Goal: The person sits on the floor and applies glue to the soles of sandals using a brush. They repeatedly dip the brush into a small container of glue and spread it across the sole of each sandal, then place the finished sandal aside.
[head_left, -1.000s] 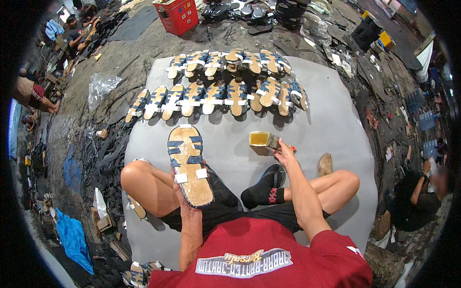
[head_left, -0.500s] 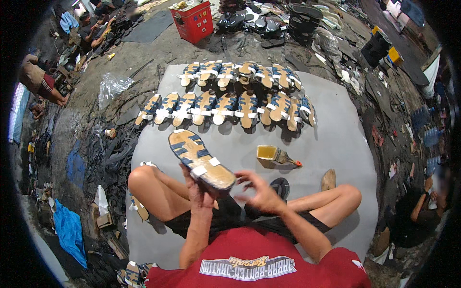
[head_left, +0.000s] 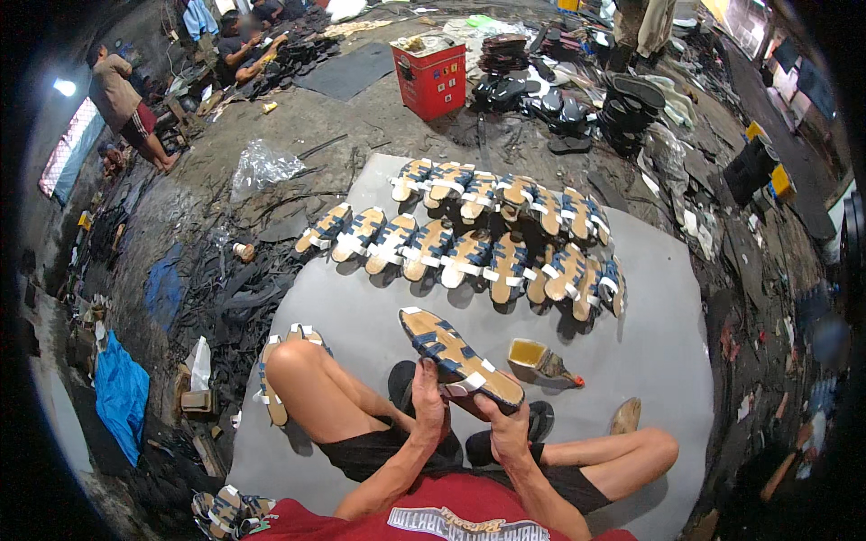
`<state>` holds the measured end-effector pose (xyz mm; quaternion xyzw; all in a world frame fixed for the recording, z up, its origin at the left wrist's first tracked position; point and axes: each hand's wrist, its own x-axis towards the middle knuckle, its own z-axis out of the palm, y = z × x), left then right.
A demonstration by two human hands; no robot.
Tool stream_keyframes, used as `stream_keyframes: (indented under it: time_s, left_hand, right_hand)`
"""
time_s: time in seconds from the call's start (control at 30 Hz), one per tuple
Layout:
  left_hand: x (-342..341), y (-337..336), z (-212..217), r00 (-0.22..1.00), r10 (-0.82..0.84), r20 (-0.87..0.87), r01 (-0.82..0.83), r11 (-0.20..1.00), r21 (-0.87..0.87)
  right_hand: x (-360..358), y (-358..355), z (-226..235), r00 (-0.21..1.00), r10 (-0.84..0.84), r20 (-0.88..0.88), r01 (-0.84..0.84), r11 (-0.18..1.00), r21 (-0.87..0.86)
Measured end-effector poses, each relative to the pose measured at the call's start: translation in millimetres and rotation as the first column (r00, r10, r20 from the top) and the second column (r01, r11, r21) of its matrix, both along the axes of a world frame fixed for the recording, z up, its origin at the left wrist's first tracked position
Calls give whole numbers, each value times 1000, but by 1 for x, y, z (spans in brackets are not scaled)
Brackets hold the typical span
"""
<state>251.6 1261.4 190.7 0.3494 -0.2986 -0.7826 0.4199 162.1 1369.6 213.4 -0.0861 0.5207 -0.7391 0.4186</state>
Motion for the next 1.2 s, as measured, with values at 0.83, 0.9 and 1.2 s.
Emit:
stream_keyframes:
  time_s: [0.83,0.9,1.2]
  left_hand:
    - [-289,-539,-156,681,-358,639,507,860,-60]
    - [-320,-541,-172,640,-392,661,555,830,-45]
    - [-325,-584,-184,264,104,959,776,568,-275]
  right_hand:
    - [-71,103,-92,982,-180,56,131,866,482]
    - [-72,100,-95,979,-202,23,157,825,543]
    - [-77,73,-57,967,-210,145,108,850,515]
